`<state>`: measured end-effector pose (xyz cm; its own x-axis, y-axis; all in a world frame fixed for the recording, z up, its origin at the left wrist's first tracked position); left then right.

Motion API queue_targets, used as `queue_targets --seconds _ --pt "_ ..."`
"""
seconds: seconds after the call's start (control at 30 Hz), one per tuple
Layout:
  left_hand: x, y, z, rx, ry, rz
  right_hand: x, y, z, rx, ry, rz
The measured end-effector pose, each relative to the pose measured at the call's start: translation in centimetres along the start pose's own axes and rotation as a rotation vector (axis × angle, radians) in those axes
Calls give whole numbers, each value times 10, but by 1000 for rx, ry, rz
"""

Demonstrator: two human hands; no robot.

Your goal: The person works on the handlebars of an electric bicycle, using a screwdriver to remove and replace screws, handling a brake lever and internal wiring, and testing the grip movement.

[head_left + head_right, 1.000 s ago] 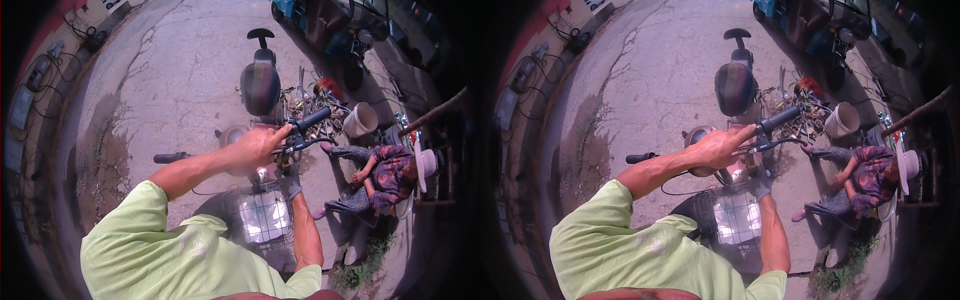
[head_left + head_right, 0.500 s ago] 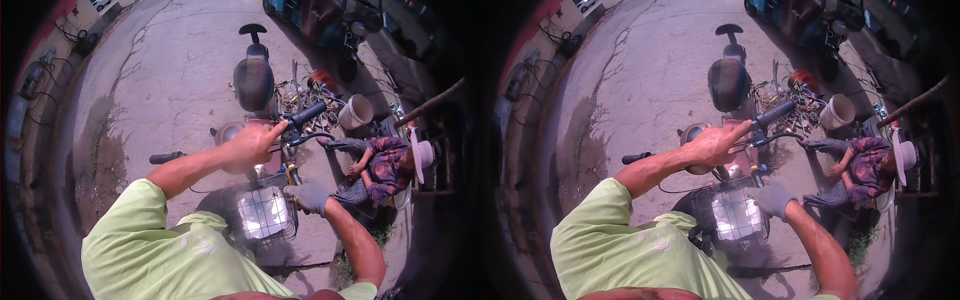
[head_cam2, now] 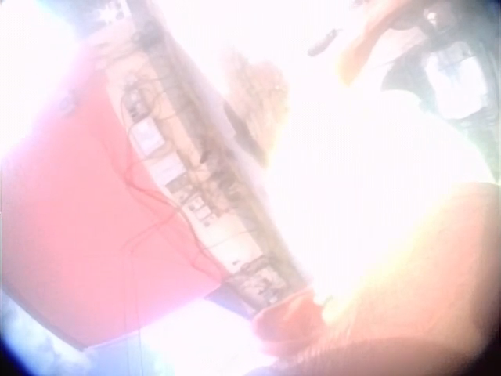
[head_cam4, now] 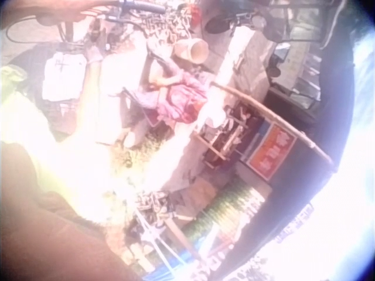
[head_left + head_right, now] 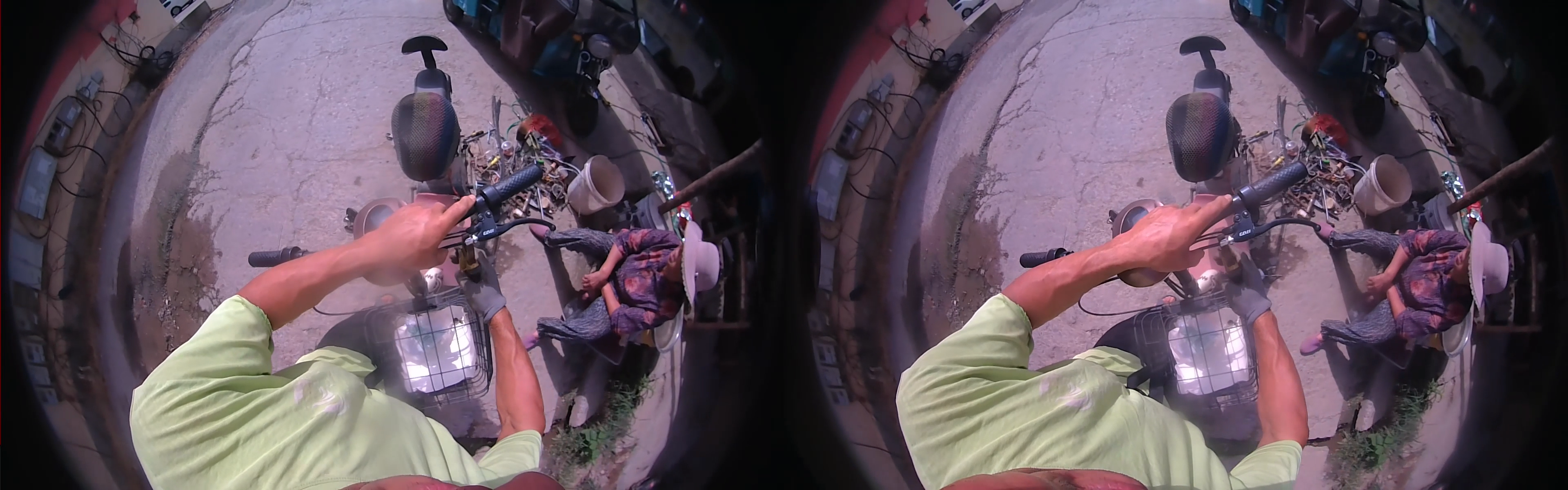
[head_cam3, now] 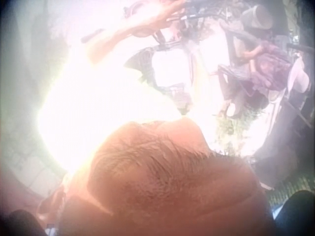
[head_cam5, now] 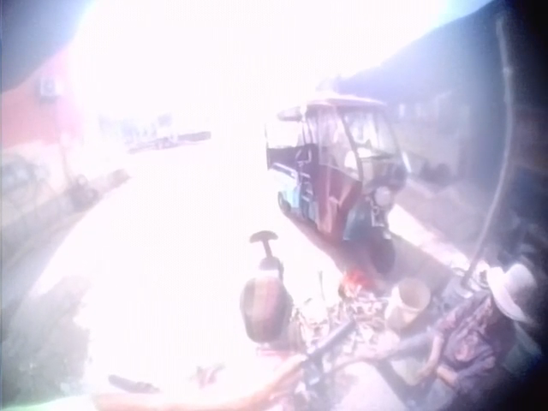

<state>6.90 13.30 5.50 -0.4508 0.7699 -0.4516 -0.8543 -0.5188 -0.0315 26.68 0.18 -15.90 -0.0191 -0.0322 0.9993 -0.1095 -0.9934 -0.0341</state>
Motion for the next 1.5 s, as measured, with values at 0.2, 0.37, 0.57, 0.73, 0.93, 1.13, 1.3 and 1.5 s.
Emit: queue_targets --seconds 0.2,0.37,0.57,0.73,0.93,1.13,1.3,1.5 --pt "1 -2 0 40 -24 47 128 31 11 183 203 -576" --pt "-6 -4 2 99 -36 68 268 3 15 485 515 -1074" --pt "-11 -8 7 100 -35 91 147 36 19 190 -31 -585" --pt "-6 -1 6 59 -16 64 38 15 -10 -29 -71 -179" --pt "-10 -5 11 97 -25 105 60 8 4 41 161 -244" --pt "-11 -10 8 106 -34 93 263 -3 14 430 818 -746" --pt "-1 -16 2 28 -41 32 176 52 17 260 687 -584" --pt "4 -16 -3 29 -1 50 99 123 -23 223 756 -775"
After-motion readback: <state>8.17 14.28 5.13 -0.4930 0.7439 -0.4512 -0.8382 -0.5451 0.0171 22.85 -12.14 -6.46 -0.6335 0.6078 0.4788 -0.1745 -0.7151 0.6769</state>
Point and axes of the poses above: each hand's wrist, its own y-axis away from the middle knuckle, its own z-axis out of the back of the hand, x = y × z, the point moved 1 cm from there along -y, towards the middle knuckle, and after that the axes turned 6 degrees about -y, right-handed, at the moved point
